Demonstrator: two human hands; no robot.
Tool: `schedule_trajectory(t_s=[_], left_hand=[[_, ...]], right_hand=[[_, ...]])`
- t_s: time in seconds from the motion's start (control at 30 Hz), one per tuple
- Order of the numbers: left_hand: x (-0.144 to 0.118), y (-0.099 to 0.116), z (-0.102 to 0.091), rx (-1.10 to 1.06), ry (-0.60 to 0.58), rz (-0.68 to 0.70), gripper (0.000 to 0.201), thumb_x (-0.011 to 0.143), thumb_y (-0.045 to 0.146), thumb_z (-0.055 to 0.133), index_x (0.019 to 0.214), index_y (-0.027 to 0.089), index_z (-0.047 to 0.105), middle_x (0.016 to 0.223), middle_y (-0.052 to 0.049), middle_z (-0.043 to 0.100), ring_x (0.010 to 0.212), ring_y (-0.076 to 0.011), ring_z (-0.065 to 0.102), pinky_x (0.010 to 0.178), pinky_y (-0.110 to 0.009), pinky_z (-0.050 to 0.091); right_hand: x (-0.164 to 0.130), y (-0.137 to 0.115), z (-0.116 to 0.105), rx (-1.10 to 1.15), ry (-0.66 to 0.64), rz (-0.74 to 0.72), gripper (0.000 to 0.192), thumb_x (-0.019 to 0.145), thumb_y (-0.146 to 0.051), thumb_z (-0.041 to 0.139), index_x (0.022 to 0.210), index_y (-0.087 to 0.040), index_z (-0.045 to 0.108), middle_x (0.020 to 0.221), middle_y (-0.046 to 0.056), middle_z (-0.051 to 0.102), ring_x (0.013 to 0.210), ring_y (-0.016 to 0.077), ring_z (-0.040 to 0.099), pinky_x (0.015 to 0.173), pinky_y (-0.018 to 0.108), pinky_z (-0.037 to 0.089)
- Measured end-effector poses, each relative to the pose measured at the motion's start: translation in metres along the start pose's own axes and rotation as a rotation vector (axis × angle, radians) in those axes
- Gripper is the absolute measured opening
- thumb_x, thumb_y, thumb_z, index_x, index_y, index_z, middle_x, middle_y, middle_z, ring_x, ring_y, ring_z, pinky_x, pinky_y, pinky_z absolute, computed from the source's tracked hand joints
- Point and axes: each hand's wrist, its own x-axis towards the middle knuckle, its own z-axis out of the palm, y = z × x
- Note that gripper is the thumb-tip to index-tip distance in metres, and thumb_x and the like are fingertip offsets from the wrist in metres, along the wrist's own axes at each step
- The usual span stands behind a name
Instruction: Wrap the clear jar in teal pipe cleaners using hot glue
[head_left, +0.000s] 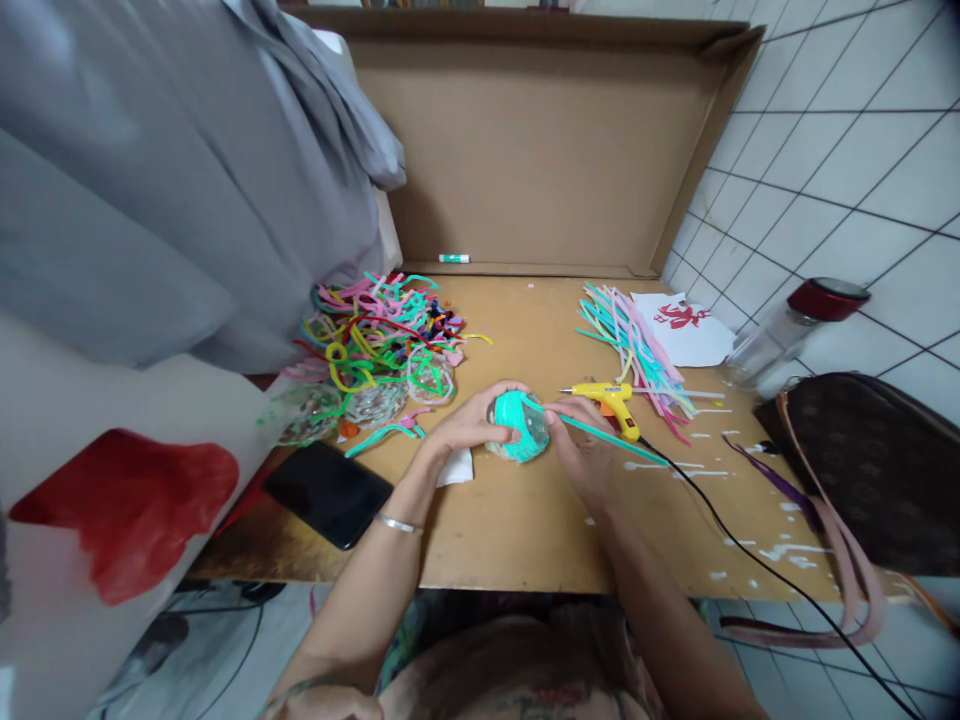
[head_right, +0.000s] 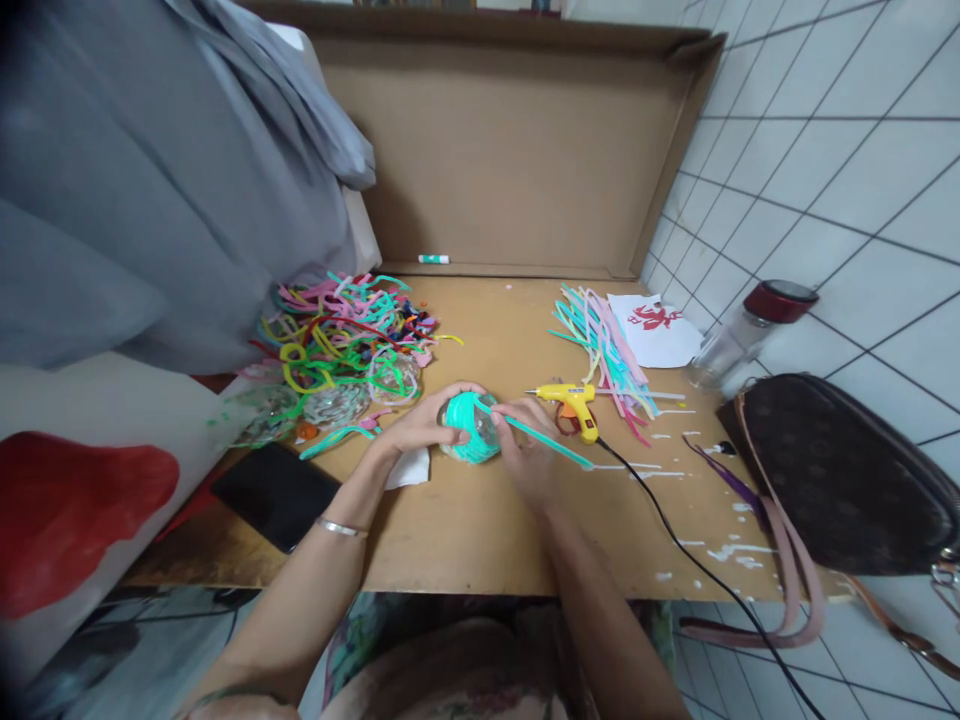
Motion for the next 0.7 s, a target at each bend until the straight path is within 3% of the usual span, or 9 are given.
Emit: schedule_trajectory(t_s=[0.3,0.7], left_hand=[[0.000,-0.001,-0.001,-0.001,-0.001,0.006,0.070,0.059,0.035,0.074,0.123,0.016,0.053,0.118,-0.007,0.061,0.106,-0.0245,0.055,0.095,-0.035,0.046],[-0.001,0.003,0.000,-0.010,-0.024,0.008,0.072,0.060,0.030,0.073,0.127,0.015,0.051,0.120,-0.009,0.061,0.104,-0.0238,0.057,0.091,-0.034,0.047]], right_hand=[[-0.004,0.007,-0.003,0.005,0.001,-0.005,0.012,0.088,-0.025,0.058,0.082,-0.023,0.068,0.079,0.002,0.067,0.078,0.0170,0.063,0.076,0.036,0.053],[-0.012,0.006,-0.003,-0.170,-0.069,-0.147,0.013,0.089,-0.020,0.054,0.082,-0.022,0.065,0.077,0.003,0.067,0.077,0.0170,0.062,0.071,0.034,0.050]])
